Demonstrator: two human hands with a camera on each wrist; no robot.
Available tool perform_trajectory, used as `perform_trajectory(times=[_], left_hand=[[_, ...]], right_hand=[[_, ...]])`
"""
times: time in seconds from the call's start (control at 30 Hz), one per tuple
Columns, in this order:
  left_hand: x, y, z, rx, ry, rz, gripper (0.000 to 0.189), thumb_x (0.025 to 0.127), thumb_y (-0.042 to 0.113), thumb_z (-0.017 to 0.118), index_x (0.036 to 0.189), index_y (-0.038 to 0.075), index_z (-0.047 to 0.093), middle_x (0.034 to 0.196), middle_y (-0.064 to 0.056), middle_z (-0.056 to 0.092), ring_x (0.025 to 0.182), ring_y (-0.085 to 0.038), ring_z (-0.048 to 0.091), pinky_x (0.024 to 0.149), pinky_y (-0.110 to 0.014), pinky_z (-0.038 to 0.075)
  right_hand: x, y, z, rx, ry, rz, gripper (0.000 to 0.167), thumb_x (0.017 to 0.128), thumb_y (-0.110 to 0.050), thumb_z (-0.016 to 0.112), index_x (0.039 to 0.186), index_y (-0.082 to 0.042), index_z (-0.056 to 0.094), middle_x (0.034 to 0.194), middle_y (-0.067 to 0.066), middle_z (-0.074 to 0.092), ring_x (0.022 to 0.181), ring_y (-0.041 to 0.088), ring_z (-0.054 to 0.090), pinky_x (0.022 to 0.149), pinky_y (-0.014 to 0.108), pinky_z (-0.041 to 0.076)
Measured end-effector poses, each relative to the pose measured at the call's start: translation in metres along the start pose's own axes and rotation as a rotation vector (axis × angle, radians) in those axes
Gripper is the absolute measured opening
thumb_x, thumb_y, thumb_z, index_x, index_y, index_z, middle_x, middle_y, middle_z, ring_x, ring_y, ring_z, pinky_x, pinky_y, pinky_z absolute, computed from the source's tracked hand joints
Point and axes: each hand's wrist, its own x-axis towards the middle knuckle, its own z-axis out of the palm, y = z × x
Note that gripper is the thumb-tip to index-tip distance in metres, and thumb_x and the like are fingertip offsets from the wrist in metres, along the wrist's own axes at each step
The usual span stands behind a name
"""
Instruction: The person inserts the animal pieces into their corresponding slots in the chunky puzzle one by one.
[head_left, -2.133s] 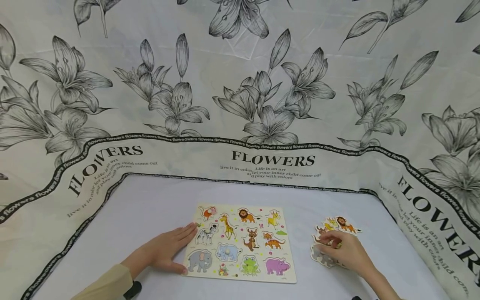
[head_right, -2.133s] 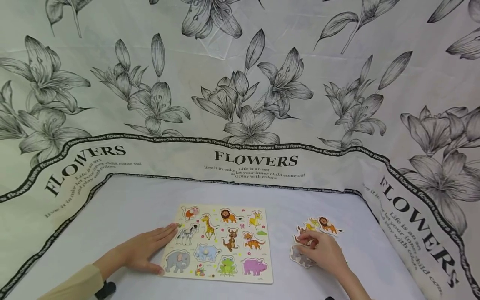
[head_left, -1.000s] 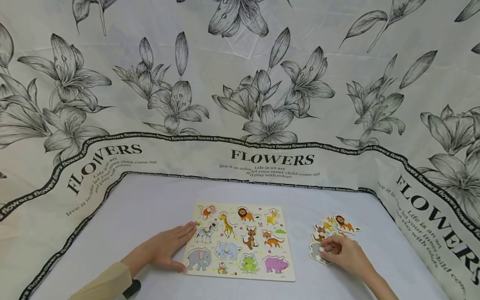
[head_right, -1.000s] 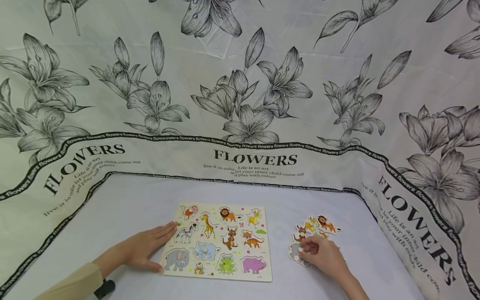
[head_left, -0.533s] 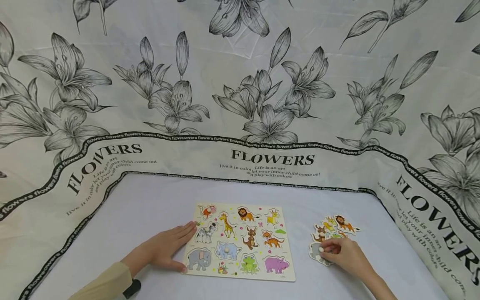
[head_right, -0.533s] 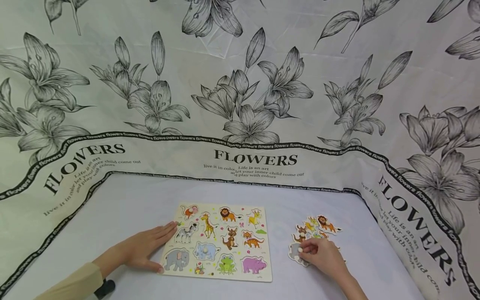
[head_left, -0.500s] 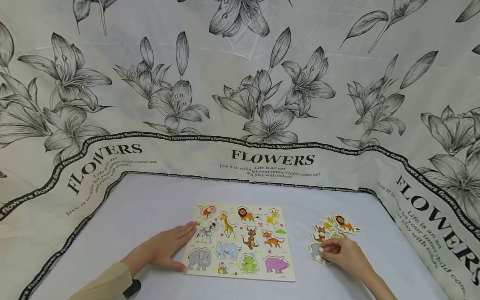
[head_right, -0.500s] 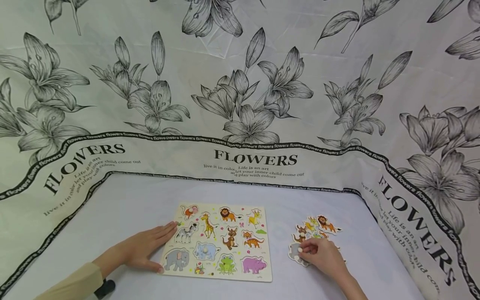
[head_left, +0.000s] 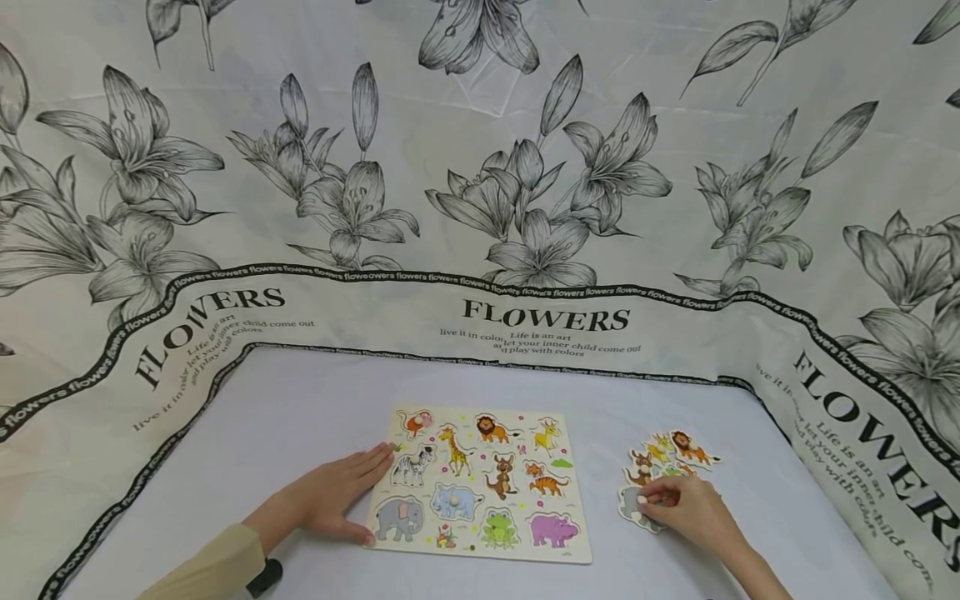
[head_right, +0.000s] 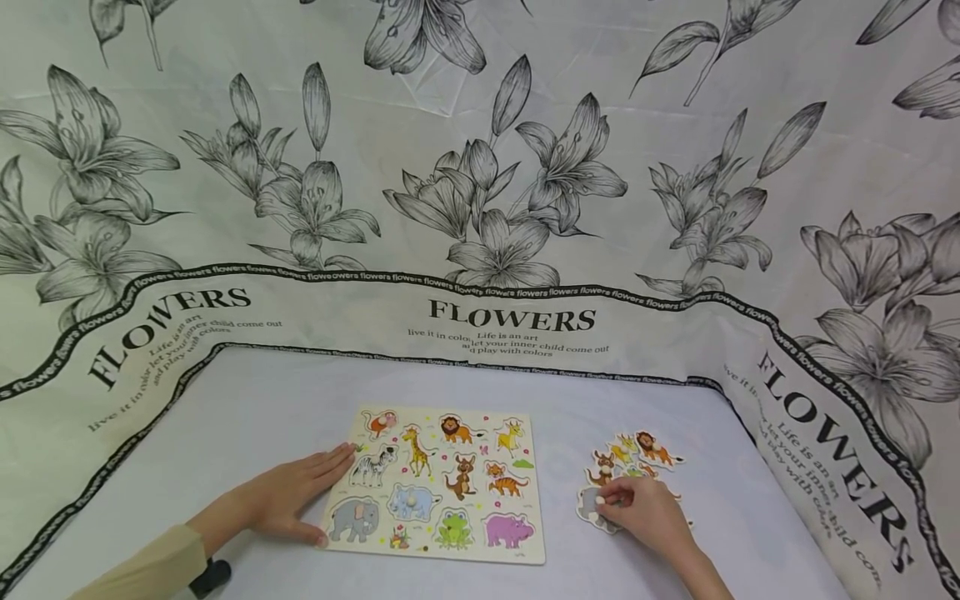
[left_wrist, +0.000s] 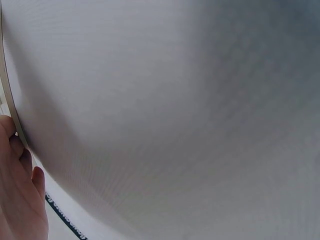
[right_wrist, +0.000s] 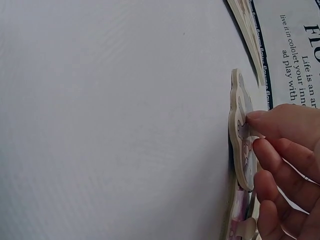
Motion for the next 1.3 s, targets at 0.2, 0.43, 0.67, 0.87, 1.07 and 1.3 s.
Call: perform_trajectory(times=[0.2, 0.43, 0.67, 0.87, 1.07, 1.3], left_hand=[[0.000, 0.000, 0.001, 0.002, 0.008, 0.003, 0.106, 0.079, 0.076, 0.050, 0.151, 0.003, 0.026, 0.160, -0.013, 0.023, 0.146, -0.029, 0.027, 0.115, -0.044, 0.035], [0.000, -0.001, 0.001, -0.001, 0.004, -0.004, 0.106, 0.078, 0.076, 0.050, 0.151, 0.004, 0.026, 0.160, -0.013, 0.022, 0.146, -0.029, 0.026, 0.115, -0.044, 0.034], [0.001, -0.002, 0.003, -0.017, -0.004, -0.011, 0.106, 0.078, 0.077, 0.050, 0.152, 0.005, 0.024, 0.161, -0.011, 0.020, 0.147, -0.028, 0.024, 0.116, -0.044, 0.033], [0.001, -0.003, 0.003, -0.007, 0.012, 0.005, 0.106, 0.078, 0.076, 0.051, 0.151, 0.003, 0.026, 0.160, -0.013, 0.022, 0.146, -0.029, 0.026, 0.115, -0.044, 0.034], [0.001, -0.001, 0.001, -0.011, 0.000, -0.008, 0.105, 0.078, 0.075, 0.050, 0.151, 0.003, 0.026, 0.160, -0.012, 0.022, 0.147, -0.029, 0.026, 0.116, -0.044, 0.034], [0.001, 0.000, 0.000, -0.024, -0.016, -0.021, 0.106, 0.078, 0.075, 0.051, 0.151, 0.004, 0.025, 0.160, -0.012, 0.021, 0.147, -0.028, 0.025, 0.116, -0.044, 0.033]], right_hand=[[0.000, -0.001, -0.001, -0.006, 0.008, -0.015, 0.018, 0.075, -0.023, 0.080, 0.088, -0.012, 0.075, 0.071, -0.008, 0.068, 0.057, 0.002, 0.049, 0.050, 0.020, 0.038], [-0.001, -0.006, -0.001, -0.011, 0.019, -0.004, 0.014, 0.075, -0.021, 0.080, 0.087, -0.015, 0.075, 0.070, -0.009, 0.068, 0.057, 0.002, 0.047, 0.050, 0.019, 0.037], [-0.002, -0.012, -0.005, -0.024, 0.041, -0.022, 0.016, 0.075, -0.024, 0.081, 0.086, -0.015, 0.075, 0.070, -0.009, 0.068, 0.058, 0.003, 0.045, 0.051, 0.019, 0.035], [0.001, -0.018, -0.006, -0.032, 0.048, -0.048, 0.015, 0.076, -0.024, 0.080, 0.087, -0.015, 0.075, 0.071, -0.008, 0.068, 0.055, 0.003, 0.043, 0.048, 0.019, 0.034], [0.005, -0.025, -0.006, -0.029, 0.060, -0.064, 0.014, 0.076, -0.022, 0.080, 0.087, -0.014, 0.076, 0.070, -0.008, 0.067, 0.054, 0.003, 0.041, 0.046, 0.018, 0.031], [0.009, -0.036, -0.002, -0.019, 0.042, -0.054, 0.013, 0.077, -0.021, 0.079, 0.086, -0.013, 0.075, 0.069, -0.007, 0.066, 0.057, 0.006, 0.041, 0.048, 0.019, 0.031]])
